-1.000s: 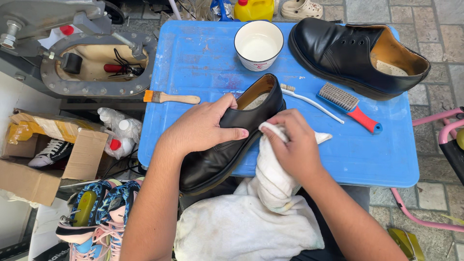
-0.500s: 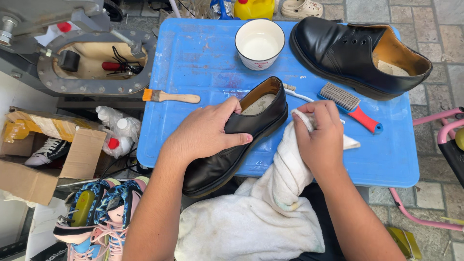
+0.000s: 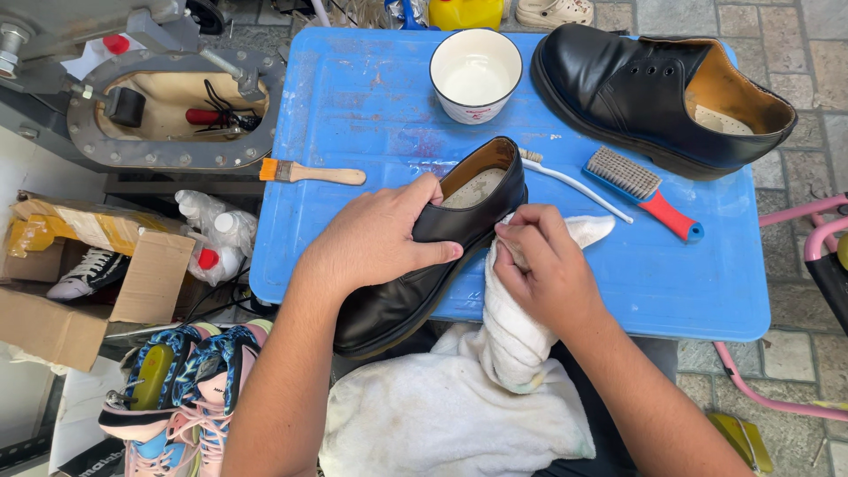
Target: The person cleans the sole of a black leather shoe using a brush and a white cloth. They then wipe the upper part of the shoe with the cloth and use a toothbrush to scrub the welt area. The person finishes by wiping the shoe again with the cloth.
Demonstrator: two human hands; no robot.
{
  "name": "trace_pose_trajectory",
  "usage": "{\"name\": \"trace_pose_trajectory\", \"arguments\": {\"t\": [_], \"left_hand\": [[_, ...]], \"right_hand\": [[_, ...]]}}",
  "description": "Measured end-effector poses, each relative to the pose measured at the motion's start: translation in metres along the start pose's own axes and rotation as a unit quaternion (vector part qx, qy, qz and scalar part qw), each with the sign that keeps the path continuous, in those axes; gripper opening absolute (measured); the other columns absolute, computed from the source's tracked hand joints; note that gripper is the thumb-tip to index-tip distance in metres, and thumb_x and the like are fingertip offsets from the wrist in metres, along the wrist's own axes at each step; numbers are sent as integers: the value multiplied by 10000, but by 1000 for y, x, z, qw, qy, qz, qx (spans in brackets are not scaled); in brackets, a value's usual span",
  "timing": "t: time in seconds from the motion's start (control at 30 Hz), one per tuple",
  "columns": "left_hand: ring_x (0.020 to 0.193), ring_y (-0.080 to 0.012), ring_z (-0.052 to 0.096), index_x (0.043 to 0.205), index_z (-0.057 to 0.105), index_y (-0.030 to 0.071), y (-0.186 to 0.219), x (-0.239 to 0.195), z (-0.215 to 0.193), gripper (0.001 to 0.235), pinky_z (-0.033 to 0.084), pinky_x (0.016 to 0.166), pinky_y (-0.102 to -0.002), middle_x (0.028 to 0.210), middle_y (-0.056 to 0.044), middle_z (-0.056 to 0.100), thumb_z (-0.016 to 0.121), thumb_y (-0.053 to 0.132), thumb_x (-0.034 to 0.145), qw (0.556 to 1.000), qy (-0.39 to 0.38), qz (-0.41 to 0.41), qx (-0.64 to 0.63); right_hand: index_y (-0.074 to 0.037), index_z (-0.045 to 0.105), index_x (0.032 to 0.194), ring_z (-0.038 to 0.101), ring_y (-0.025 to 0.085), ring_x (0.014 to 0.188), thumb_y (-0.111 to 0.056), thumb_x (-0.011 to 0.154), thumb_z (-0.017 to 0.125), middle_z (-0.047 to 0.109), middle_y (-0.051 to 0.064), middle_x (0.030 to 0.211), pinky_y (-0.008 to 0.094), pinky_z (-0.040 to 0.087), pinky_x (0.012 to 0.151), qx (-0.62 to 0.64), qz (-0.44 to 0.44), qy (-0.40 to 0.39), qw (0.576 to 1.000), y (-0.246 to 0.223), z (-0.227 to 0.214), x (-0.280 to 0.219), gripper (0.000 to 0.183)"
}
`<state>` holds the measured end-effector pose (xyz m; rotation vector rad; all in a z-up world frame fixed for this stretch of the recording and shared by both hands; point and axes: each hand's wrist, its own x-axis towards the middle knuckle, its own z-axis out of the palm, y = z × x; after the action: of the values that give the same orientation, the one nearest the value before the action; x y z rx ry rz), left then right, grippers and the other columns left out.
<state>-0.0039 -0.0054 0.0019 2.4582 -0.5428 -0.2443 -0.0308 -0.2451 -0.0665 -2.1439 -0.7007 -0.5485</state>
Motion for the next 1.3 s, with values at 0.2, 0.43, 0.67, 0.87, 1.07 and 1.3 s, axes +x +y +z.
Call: {"name": "trace_pose_trajectory", "arguments": {"t": [0.2,0.43,0.67,0.87,1.07,1.3], "left_hand": [[977,-444,667,1121,523,66,2,-4,4,621,506,736,-505,1074,-197,713,791,495,762,999,12,26,22],[975,-453,665,1113,520,58,0,-3,7,616,503,734,-520,1086,-203,713,755,540,810,1000,9,17,21],[963,-437,677,1102,535,58,-1,-1,5,613,503,745,-513,1019,-204,719,764,533,790,1000,12,14,8],[981,-435,673,1107,547,58,3,-5,9,598,502,735,-514,1029,-189,722,781,498,777,999,32,8,-5],[994,-438,671,1104,540,44,1,-4,6,603,508,756,-508,1083,-197,716,781,503,796,1000,17,18,1],[955,-410,681,1150,515,63,-6,1,-8,622,522,769,-459,1009,-212,708,758,523,809,998,-49,-5,-42]], "right_hand": [[34,604,1033,672,316,928,46,889,744,603,185,1115,361,561,750,-48,67,37,996,11,0,7,200],[26,556,1040,682,361,921,26,851,765,637,207,1089,402,565,752,-10,-51,4,999,-38,28,-16,282],[-3,552,1010,705,347,948,-7,840,789,662,192,1111,397,594,799,62,-120,-26,991,-73,33,-34,291],[-12,663,991,679,282,839,-19,816,804,666,140,1097,373,563,722,92,-167,-59,980,-99,49,-51,225],[-57,687,1010,688,300,845,-8,779,776,667,152,1065,369,544,703,-41,9,24,999,-49,41,-38,253],[-11,628,1101,648,297,1034,30,936,748,620,164,1155,373,531,883,-70,106,132,983,8,-4,-13,208]]}}
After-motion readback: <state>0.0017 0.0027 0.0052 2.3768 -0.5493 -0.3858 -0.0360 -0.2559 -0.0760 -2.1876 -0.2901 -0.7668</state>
